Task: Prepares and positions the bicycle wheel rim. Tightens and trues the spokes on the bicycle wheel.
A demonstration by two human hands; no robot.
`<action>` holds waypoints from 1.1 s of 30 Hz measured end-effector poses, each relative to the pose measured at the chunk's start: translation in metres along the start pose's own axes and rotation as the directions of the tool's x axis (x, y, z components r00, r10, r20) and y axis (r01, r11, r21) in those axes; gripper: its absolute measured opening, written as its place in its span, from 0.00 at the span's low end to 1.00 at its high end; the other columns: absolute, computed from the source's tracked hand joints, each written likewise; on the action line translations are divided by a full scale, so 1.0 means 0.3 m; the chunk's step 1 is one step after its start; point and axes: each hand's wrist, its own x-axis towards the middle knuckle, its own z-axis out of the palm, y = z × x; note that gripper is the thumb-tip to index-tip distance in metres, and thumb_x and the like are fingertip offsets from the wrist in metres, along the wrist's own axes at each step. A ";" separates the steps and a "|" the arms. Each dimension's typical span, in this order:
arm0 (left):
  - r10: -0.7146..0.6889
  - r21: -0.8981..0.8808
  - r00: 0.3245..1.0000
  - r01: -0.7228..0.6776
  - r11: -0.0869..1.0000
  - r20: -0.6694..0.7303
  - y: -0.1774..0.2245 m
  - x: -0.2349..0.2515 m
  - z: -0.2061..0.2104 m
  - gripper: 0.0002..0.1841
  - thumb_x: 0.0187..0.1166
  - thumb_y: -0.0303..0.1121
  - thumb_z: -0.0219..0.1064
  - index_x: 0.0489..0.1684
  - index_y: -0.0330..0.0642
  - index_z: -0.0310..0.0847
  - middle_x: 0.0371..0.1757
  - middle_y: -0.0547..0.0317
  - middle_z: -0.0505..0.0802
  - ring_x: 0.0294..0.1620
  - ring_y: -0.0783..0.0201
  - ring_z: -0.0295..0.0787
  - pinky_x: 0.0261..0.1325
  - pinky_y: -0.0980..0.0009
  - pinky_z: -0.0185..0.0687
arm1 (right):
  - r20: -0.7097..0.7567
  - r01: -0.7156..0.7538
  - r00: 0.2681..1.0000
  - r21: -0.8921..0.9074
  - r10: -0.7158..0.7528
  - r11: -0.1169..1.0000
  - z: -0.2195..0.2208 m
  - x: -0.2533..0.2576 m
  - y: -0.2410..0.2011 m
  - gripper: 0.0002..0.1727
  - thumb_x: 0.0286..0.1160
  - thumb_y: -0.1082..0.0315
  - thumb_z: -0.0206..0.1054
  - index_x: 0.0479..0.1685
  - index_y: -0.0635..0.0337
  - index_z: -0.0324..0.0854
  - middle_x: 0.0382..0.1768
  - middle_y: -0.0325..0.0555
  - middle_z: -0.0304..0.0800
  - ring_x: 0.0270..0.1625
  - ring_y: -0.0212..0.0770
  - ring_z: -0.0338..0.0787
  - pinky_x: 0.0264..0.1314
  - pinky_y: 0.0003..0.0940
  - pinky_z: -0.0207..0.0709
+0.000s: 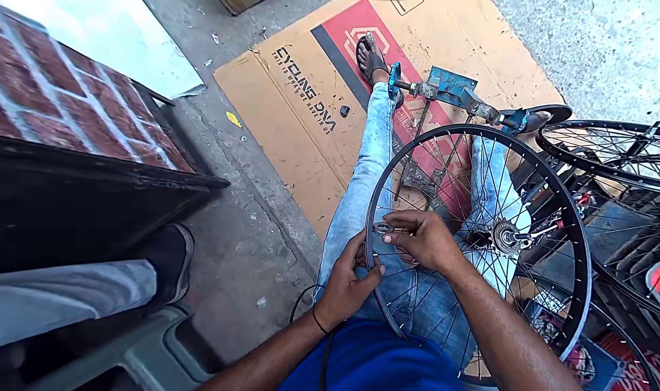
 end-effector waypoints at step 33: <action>0.014 -0.054 0.999 -0.012 0.998 0.042 0.004 -0.019 0.007 0.40 0.73 0.31 0.70 0.90 0.46 0.58 0.46 0.55 0.93 0.39 0.61 0.93 0.44 0.67 0.92 | -0.045 0.316 0.924 -0.465 -0.379 0.827 0.049 -0.025 0.005 0.10 0.64 0.72 0.73 0.43 0.52 0.94 0.50 0.35 0.98 0.43 0.34 0.96 0.43 0.42 0.90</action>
